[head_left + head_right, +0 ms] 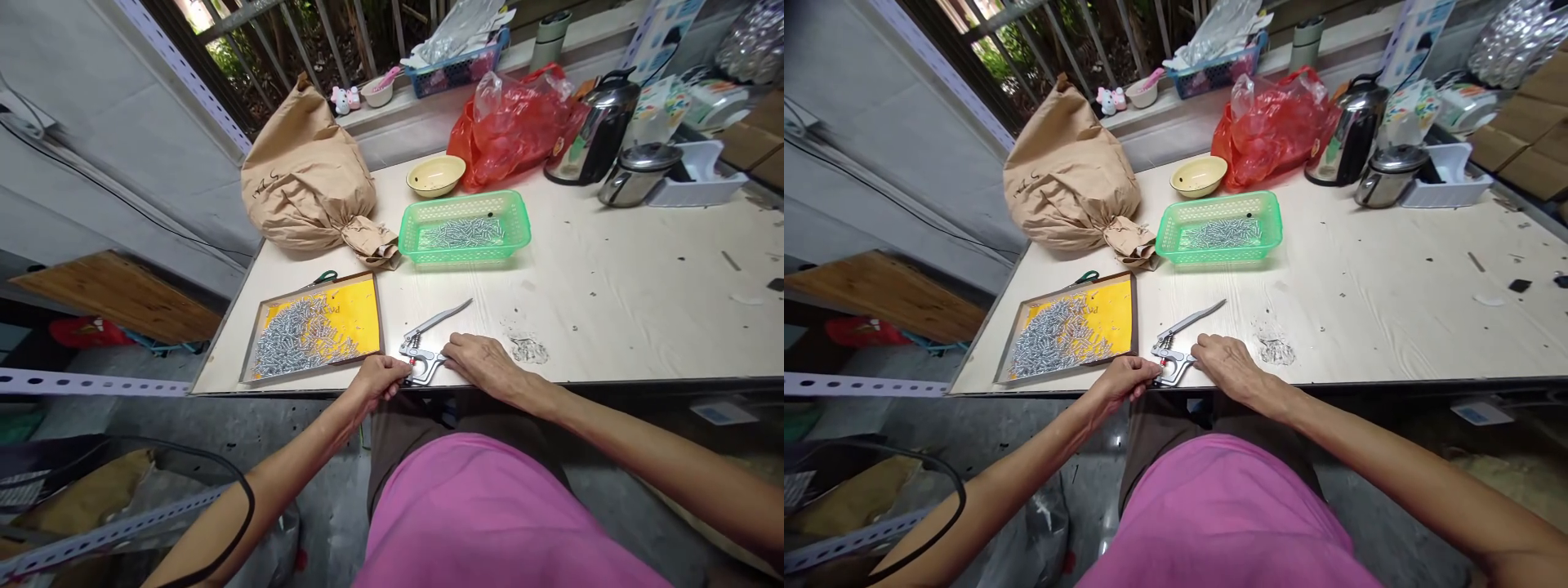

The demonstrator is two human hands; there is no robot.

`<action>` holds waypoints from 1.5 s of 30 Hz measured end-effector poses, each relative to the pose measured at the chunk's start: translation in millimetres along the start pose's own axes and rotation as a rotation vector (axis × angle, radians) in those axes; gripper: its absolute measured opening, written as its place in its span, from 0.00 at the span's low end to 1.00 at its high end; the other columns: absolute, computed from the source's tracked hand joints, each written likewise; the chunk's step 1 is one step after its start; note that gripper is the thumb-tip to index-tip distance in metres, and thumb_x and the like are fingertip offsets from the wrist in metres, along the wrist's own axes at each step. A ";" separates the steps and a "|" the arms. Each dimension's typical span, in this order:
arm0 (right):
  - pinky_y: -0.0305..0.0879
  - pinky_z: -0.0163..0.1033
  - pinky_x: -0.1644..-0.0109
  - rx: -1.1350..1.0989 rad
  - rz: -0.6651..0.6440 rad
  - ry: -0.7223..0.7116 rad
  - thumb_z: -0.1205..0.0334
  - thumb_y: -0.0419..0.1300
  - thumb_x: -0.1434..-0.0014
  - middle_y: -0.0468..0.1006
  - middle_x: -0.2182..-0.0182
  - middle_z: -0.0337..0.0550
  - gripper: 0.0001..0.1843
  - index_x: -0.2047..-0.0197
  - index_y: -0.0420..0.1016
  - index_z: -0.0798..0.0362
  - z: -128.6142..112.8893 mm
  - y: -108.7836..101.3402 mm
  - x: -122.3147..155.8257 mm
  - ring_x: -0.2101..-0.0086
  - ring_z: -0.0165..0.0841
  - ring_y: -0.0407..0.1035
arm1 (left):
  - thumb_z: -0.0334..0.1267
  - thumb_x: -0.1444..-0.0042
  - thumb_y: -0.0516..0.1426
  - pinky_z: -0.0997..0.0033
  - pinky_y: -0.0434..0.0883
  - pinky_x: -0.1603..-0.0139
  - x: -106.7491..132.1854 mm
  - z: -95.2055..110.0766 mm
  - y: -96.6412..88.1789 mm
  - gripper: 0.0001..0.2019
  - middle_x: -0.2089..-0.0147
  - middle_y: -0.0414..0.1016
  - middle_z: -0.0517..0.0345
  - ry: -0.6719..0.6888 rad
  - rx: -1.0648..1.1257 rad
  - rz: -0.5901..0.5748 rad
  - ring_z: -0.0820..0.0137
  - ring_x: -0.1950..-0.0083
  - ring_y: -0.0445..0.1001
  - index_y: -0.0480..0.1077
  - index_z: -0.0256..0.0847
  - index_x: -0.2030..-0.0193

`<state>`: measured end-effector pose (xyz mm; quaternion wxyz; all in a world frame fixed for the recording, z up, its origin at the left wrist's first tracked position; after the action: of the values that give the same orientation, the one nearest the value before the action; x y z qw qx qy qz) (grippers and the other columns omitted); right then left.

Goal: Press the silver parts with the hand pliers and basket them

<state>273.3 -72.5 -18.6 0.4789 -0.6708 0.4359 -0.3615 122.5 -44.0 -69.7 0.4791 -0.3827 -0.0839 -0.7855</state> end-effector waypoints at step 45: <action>0.51 0.56 0.46 0.092 -0.017 -0.160 0.33 0.64 0.61 0.67 0.50 0.59 0.50 0.42 0.63 0.59 32.4 -9.1 -56.8 0.51 0.51 0.59 | 0.36 0.50 0.62 0.82 0.60 0.87 -1.0 -9.4 9.4 0.12 0.85 0.68 0.62 -0.201 -0.008 -0.082 0.79 0.87 0.65 0.66 0.33 0.78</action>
<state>284.3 -7.5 -22.8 0.5394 -0.6786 0.3734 -0.3304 125.5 -53.0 -79.1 0.4341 -0.4577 -0.1439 -0.7625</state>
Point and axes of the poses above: each hand's wrist, its own x-axis away from the middle knuckle, its own y-axis out of the palm, z = x × y, the point moved 10 cm from there along -x, towards the middle knuckle
